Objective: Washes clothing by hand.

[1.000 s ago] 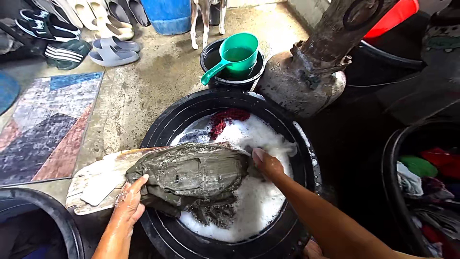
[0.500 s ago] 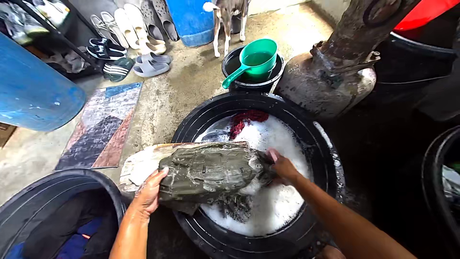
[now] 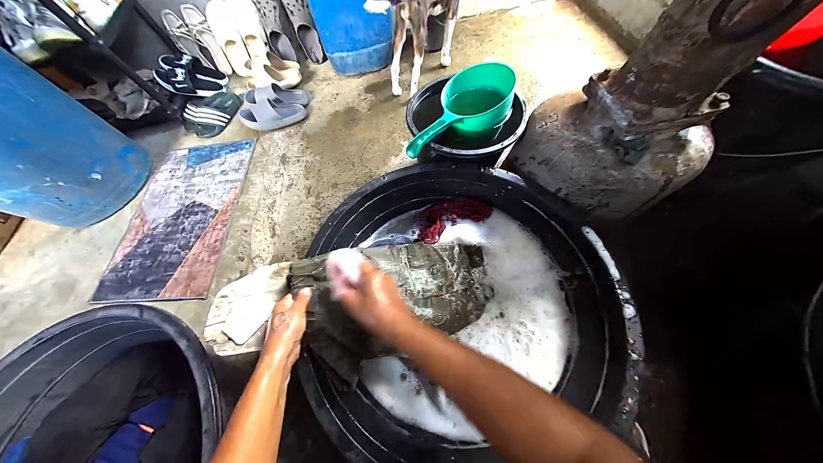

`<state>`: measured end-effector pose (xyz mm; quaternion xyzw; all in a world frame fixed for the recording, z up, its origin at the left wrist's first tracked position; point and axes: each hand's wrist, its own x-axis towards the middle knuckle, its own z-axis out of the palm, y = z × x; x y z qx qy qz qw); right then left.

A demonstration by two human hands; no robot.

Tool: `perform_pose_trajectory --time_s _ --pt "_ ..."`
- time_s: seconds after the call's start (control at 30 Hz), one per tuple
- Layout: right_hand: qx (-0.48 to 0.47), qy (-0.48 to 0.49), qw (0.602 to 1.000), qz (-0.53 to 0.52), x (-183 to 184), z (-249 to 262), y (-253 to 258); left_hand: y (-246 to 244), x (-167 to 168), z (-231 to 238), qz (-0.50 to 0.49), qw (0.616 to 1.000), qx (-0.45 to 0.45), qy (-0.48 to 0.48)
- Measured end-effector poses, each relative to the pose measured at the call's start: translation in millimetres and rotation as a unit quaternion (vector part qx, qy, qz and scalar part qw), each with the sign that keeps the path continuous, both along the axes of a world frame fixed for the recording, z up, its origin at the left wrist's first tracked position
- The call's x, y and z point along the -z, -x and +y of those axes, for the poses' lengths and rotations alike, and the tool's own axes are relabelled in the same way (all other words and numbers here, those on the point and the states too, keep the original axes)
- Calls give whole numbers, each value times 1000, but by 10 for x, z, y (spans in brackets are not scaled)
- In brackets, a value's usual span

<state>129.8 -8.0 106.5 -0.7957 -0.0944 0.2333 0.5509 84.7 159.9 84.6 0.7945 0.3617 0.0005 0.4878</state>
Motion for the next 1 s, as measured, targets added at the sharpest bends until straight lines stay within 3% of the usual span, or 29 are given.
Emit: perform_pose_trajectory --time_s 0.07,0.13,0.23,0.3,0.37,0.43,0.57,0.67,0.73,0.83,0.93,1.0 --pt "-65 36 997 17 64 389 116 13 58 39 -40 996 -73 31" --pt "-98 128 987 -3 410 323 141 42 101 73 -78 987 -127 67" --pt "-43 241 968 -49 1041 -513 38 67 104 29 -92 978 -169 81" --pt "16 313 950 8 1244 -1210 -144 61 116 29 -97 977 -172 80" --pt "66 347 934 63 1234 -1643 -302 64 143 58 -102 979 -161 75" --pt "66 331 938 85 960 -1585 -406 72 175 61 -102 982 -144 65" --pt "6 121 992 40 305 -354 -83 90 187 73 -92 986 -135 39" --pt "-98 124 987 -11 477 87 273 95 150 68 -89 985 -141 51" --pt "-90 189 977 -34 810 -267 292 99 119 60 -91 982 -148 74" --pt "5 299 954 -10 1369 -1329 109 108 109 44 -98 978 -156 96" --pt "37 377 924 53 1205 -1940 -136 81 114 51 -108 977 -157 97" --pt "18 339 938 65 803 -1651 -252 64 122 46 -105 979 -148 93"
